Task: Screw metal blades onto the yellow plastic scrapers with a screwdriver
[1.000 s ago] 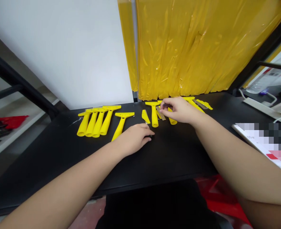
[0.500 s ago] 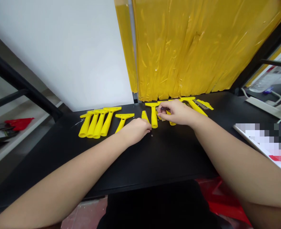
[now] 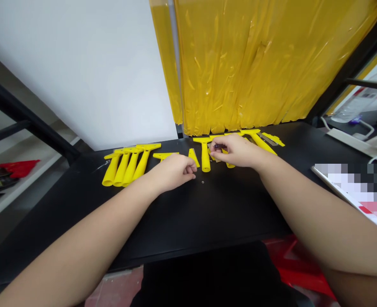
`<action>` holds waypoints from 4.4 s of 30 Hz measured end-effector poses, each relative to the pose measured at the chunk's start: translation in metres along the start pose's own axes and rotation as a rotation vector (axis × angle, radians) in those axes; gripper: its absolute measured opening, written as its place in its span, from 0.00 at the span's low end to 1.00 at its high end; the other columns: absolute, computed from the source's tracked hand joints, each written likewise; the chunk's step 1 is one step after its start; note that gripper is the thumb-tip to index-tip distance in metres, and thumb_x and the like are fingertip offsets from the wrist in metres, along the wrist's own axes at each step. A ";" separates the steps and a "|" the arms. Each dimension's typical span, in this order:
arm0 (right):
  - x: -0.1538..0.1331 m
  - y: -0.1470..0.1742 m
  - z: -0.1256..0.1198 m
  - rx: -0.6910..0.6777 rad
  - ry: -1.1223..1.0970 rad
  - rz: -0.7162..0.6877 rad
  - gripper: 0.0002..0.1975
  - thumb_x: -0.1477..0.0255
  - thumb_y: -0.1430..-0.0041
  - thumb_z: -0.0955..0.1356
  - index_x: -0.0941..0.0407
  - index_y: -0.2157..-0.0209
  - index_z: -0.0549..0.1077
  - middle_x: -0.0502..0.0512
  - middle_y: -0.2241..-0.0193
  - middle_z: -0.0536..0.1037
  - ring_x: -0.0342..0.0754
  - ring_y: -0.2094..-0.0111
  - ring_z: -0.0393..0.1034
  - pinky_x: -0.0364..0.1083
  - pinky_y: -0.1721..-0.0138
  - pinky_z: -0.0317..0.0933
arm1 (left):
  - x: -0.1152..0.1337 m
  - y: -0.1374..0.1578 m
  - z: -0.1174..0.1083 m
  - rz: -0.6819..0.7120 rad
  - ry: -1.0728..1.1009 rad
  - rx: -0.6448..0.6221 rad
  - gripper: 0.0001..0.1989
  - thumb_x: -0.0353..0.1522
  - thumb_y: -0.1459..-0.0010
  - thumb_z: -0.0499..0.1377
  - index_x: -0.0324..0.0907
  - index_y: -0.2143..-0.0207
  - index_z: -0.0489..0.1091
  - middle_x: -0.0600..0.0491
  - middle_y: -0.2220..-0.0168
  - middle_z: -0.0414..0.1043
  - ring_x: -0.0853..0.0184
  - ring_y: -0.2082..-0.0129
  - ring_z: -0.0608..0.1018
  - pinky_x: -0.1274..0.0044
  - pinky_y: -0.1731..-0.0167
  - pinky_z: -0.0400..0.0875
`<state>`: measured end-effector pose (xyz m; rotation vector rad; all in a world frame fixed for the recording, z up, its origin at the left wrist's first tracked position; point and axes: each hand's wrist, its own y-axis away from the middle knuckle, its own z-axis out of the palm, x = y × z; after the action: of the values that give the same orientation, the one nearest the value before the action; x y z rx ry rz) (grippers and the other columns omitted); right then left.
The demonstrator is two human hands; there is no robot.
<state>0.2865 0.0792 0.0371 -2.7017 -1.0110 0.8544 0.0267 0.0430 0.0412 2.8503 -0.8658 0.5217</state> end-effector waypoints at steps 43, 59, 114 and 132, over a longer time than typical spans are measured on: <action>0.006 0.000 0.003 -0.058 0.007 0.041 0.04 0.68 0.38 0.70 0.54 0.66 0.75 0.50 0.70 0.77 0.47 0.70 0.67 0.47 0.67 0.57 | 0.015 -0.024 0.019 -0.055 -0.350 0.013 0.08 0.32 0.34 0.64 0.40 0.64 0.83 0.44 0.63 0.83 0.56 0.62 0.84 0.69 0.61 0.76; 0.010 0.000 0.002 -0.069 -0.028 0.040 0.06 0.66 0.36 0.71 0.54 0.65 0.77 0.52 0.68 0.80 0.48 0.68 0.70 0.47 0.65 0.59 | -0.031 -0.031 -0.013 -0.244 -0.408 0.128 0.17 0.26 0.34 0.56 0.42 0.50 0.83 0.42 0.51 0.84 0.51 0.52 0.84 0.67 0.50 0.77; -0.010 0.001 -0.001 -0.092 0.094 0.161 0.03 0.69 0.38 0.72 0.54 0.65 0.75 0.51 0.69 0.81 0.47 0.69 0.72 0.46 0.64 0.61 | -0.035 -0.031 -0.016 -0.417 -0.357 -0.004 0.16 0.31 0.42 0.63 0.38 0.51 0.80 0.37 0.49 0.81 0.46 0.50 0.83 0.64 0.51 0.78; -0.032 0.002 0.021 -0.226 0.159 0.118 0.10 0.66 0.35 0.73 0.54 0.54 0.78 0.51 0.67 0.83 0.49 0.66 0.74 0.48 0.64 0.61 | -0.046 -0.042 0.014 -0.170 -0.140 0.347 0.15 0.30 0.35 0.54 0.39 0.57 0.81 0.43 0.52 0.81 0.53 0.52 0.83 0.65 0.45 0.77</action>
<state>0.2561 0.0559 0.0336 -2.9874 -0.9749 0.5596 0.0185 0.0983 0.0114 3.2715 -0.5907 0.4990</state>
